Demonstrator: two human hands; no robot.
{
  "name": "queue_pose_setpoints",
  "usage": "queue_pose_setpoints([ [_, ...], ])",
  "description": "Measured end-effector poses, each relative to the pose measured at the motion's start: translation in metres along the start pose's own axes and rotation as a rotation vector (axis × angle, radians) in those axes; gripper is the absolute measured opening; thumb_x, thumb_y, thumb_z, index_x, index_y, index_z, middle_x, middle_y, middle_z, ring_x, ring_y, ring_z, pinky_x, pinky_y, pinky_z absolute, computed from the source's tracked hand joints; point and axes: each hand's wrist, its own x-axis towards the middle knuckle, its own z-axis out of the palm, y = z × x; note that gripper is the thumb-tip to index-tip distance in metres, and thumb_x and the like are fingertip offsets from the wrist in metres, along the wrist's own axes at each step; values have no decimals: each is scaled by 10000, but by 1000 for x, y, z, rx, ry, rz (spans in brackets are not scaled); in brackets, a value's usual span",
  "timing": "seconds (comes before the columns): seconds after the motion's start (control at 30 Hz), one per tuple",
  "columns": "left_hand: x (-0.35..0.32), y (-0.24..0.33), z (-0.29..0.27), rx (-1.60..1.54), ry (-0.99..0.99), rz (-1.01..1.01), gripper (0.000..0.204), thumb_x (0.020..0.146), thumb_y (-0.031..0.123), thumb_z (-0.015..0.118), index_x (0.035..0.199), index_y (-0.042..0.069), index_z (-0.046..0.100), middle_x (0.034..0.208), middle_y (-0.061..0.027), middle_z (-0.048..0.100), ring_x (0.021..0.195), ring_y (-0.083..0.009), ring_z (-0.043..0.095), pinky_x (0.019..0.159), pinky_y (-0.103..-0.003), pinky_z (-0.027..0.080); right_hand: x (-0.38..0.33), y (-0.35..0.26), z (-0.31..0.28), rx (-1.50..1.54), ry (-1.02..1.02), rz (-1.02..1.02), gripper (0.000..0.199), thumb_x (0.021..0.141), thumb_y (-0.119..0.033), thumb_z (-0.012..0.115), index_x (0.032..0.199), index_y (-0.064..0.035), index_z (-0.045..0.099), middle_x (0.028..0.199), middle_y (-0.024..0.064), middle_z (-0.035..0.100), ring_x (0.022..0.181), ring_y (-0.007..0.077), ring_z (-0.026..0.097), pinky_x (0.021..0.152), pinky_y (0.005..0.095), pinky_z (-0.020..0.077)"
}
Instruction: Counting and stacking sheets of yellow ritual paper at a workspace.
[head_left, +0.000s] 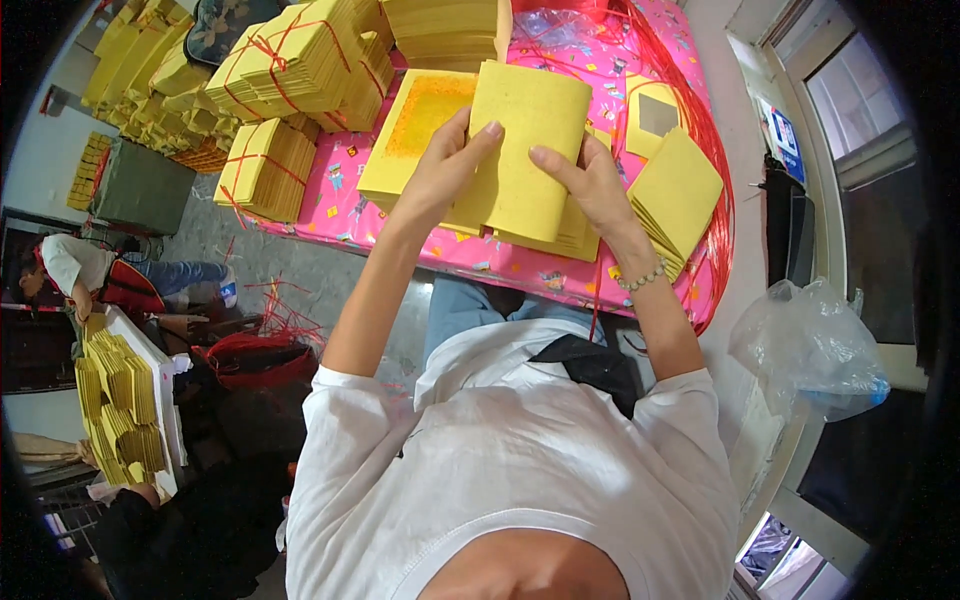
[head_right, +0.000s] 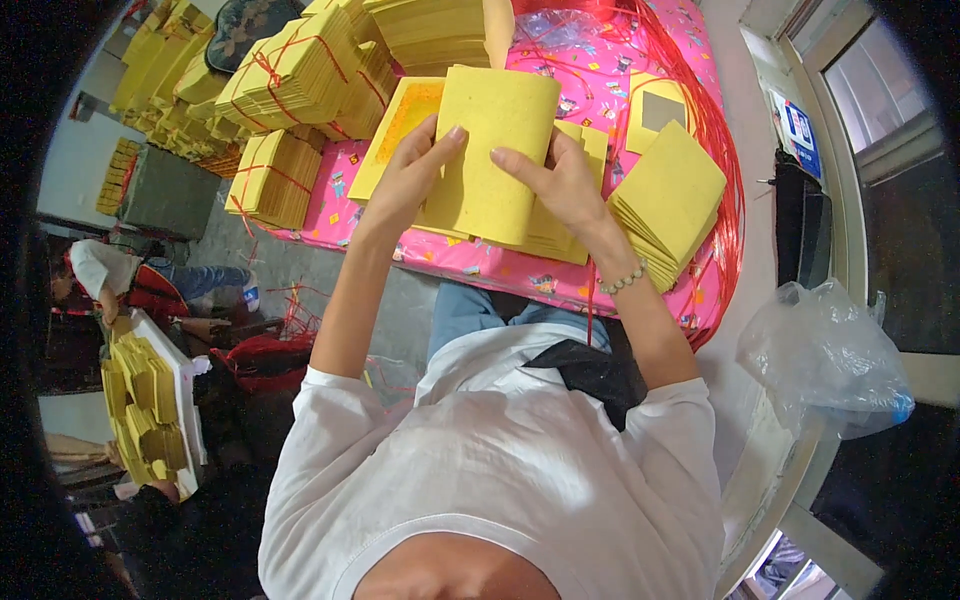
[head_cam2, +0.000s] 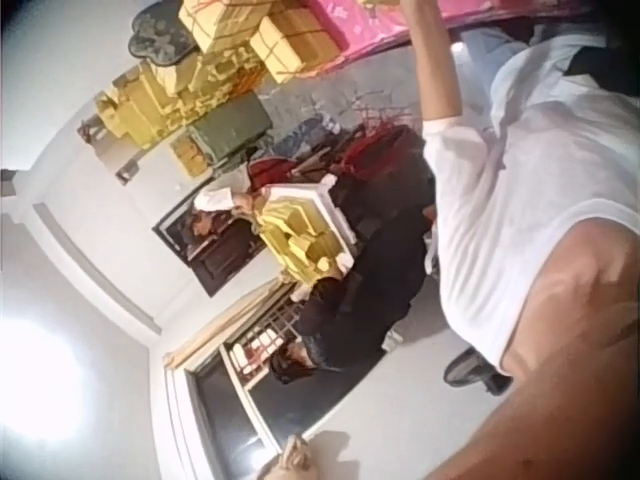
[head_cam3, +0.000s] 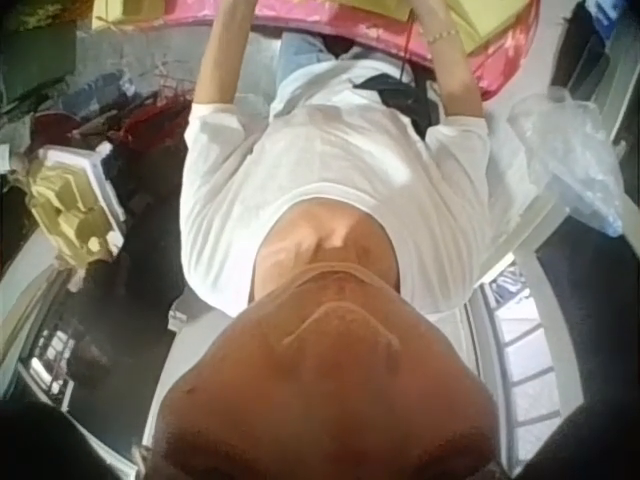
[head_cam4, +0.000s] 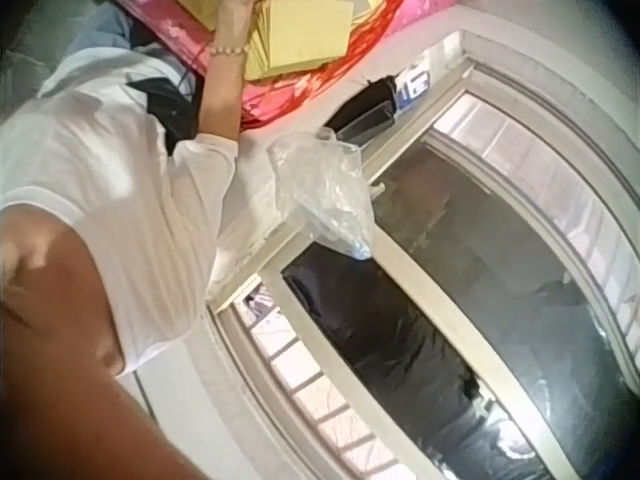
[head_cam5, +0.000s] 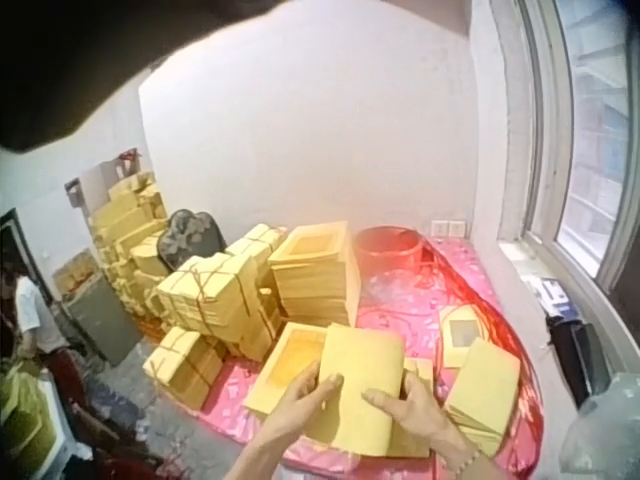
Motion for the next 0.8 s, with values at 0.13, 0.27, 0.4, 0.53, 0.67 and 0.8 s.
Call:
queue_pose_setpoints([
  [0.13,5,-5,-1,-35,67,-149,411,952,212,541,1270,-27,436,1121,-115,609,1012,-149,584,849,-279,473,1,1,0,49,31,26,416,858,-167,678,1186,42,529,1082,100,635,941,141,622,819,281,511],
  [0.27,8,-1,1,-49,60,-241,410,949,208,535,1267,-31,438,1128,-133,601,1006,-169,591,823,-289,496,1,2,-2,93,49,83,386,870,-150,660,1179,43,532,1073,101,637,933,145,626,811,276,515],
  [0.4,15,-9,2,-70,38,-274,404,947,194,528,1269,-32,433,1140,-137,591,1001,-174,593,833,-290,498,0,2,-4,127,68,120,378,871,-150,659,1173,42,537,1069,102,638,928,148,629,803,277,519],
  [0.53,20,-22,-3,-102,41,-293,422,947,185,526,1276,-58,423,1149,-137,583,1009,-175,589,844,-284,492,0,5,-7,120,71,143,373,873,-152,659,1170,40,541,1069,103,638,927,147,629,801,276,521],
  [0.67,19,-19,1,-101,38,-327,441,948,190,529,1272,-87,418,1135,-133,586,1003,-172,590,834,-274,493,-1,3,-8,151,74,169,362,881,-156,649,1168,38,542,1063,104,639,923,150,632,792,281,526],
  [0.8,20,-23,3,-102,66,-325,425,948,193,533,1260,-78,435,1117,-128,595,987,-168,596,823,-272,496,-3,6,-11,151,86,192,361,889,-170,642,1167,37,541,1056,105,639,922,152,634,790,283,529],
])
